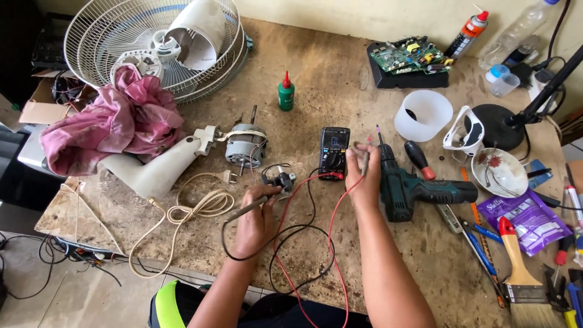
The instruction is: Diagnosing and testing the electrical components of a disassembled electric fan using a multimeter and a power drill.
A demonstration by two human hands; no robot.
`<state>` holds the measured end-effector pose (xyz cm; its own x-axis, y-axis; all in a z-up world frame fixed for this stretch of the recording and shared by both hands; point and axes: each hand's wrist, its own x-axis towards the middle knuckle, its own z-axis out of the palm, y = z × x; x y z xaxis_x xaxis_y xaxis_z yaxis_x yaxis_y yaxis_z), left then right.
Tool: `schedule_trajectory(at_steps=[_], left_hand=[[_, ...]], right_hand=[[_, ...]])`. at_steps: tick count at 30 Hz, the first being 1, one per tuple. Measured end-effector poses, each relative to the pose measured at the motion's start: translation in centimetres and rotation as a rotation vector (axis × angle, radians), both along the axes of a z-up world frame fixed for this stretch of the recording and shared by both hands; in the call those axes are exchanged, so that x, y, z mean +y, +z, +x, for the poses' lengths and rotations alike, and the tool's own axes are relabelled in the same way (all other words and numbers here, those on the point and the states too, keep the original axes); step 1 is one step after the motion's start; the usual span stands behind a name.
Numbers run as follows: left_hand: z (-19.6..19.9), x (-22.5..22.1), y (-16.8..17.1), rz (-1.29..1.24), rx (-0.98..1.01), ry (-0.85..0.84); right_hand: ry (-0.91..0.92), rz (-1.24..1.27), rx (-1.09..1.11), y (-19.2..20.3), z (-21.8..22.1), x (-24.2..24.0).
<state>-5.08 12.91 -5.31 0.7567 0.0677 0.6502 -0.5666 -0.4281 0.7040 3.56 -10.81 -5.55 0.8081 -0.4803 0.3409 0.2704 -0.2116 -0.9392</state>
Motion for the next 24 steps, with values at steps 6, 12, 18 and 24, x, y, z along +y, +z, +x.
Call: schedule_trajectory(at_steps=[6, 12, 18, 24], left_hand=[[-0.2, -0.4, 1.1, 0.075, -0.067, -0.023], [-0.5, -0.4, 1.6, 0.139, -0.056, -0.010], [-0.3, -0.6, 1.3, 0.148, -0.055, 0.013], [-0.2, -0.5, 1.2, 0.159, -0.059, 0.011]], right_hand=[[0.043, 0.064, 0.167, -1.9, 1.6, -0.9], [0.060, 0.193, 0.145, -2.0, 2.0, -1.0], [0.065, 0.128, 0.096, -1.3, 1.7, -0.9], [0.055, 0.041, 0.081, -1.0, 1.5, -0.8]])
